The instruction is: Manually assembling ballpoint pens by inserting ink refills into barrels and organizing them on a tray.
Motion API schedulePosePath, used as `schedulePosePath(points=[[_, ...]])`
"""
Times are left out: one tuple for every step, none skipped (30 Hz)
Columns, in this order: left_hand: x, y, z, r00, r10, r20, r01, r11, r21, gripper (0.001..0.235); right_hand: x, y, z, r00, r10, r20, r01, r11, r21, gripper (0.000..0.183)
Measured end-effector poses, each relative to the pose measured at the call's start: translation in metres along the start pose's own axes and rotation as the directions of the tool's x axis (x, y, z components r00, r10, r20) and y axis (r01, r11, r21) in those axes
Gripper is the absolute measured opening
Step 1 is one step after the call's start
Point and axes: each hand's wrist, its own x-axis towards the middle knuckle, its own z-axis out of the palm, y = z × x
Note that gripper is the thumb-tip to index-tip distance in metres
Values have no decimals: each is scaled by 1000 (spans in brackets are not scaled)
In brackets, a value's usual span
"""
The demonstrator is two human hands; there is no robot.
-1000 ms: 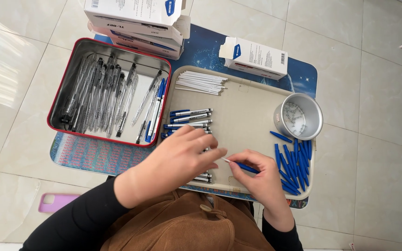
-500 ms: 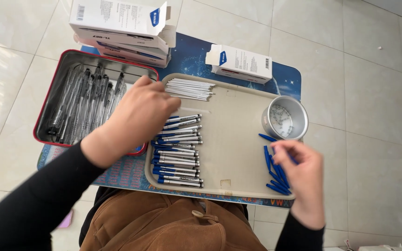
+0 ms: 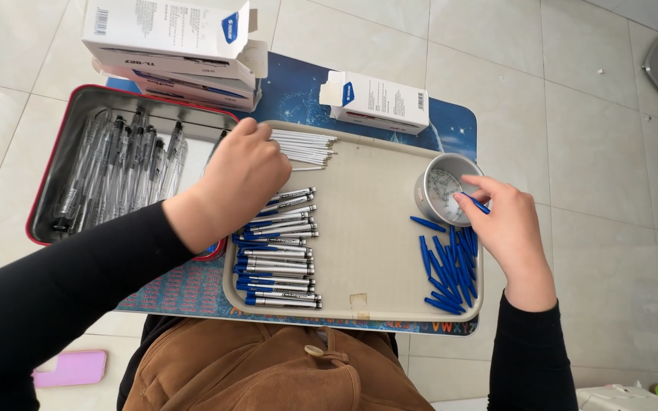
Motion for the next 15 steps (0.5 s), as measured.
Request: schedulePosePath(points=[[-1,0,-3,1000,-10,-30,9,1000,-9,8,-4,0,-1,999,-25,-29,25,1000,10,22],[-5,0,-9,1000,-6,-30,6,1000,-12,8,-9,3,-1,999,-20,-29,21,1000,8,22],[-9,0,-15,998,-20,-62,19,1000,-21,7,-14,6,-1,996,-37,-82,38,999,15,15],[-14,-1,-22,995,-37,-94,34,999,-29,7,-18,8,-1,989,-54,-135,58,998,20,8],[-19,-2,-32,995,-36,-94,33,999,-31,7,-27,9,-1,989,-52,-135,56,998,19,8],[-25,-3,-42,994,-53,-94,55,998,19,15,-37,10,-1,977,-4,-213,14,999,44,6],[-31,-3,-52,993,-71,-94,78,995,69,34,-46,12,-1,956,47,-288,-27,997,73,3],[-39,-5,-58,993,-69,-92,76,995,66,34,-56,15,7,957,51,-286,-31,997,72,3],[-48,-6,-64,990,-101,-100,101,995,-7,33,-67,18,16,938,36,-344,9,992,128,2],[-55,-7,-70,986,-131,-106,123,989,-80,32,-78,22,24,914,28,-404,50,982,181,4],[-62,-7,-73,986,-126,-104,118,990,-82,32,-84,21,32,914,33,-403,44,983,181,4],[-67,-7,-76,984,-151,-92,139,982,-126,28,-89,19,40,932,67,-356,9,978,208,5],[-72,-7,-79,982,-175,-78,160,972,-170,24,-94,18,48,947,100,-307,-27,972,233,8],[-75,-7,-79,982,-171,-78,155,972,-174,24,-98,25,58,946,104,-307,-32,972,231,8],[-79,-8,-79,981,-183,-64,169,969,-181,22,-101,31,68,942,125,-313,-88,988,130,8]])
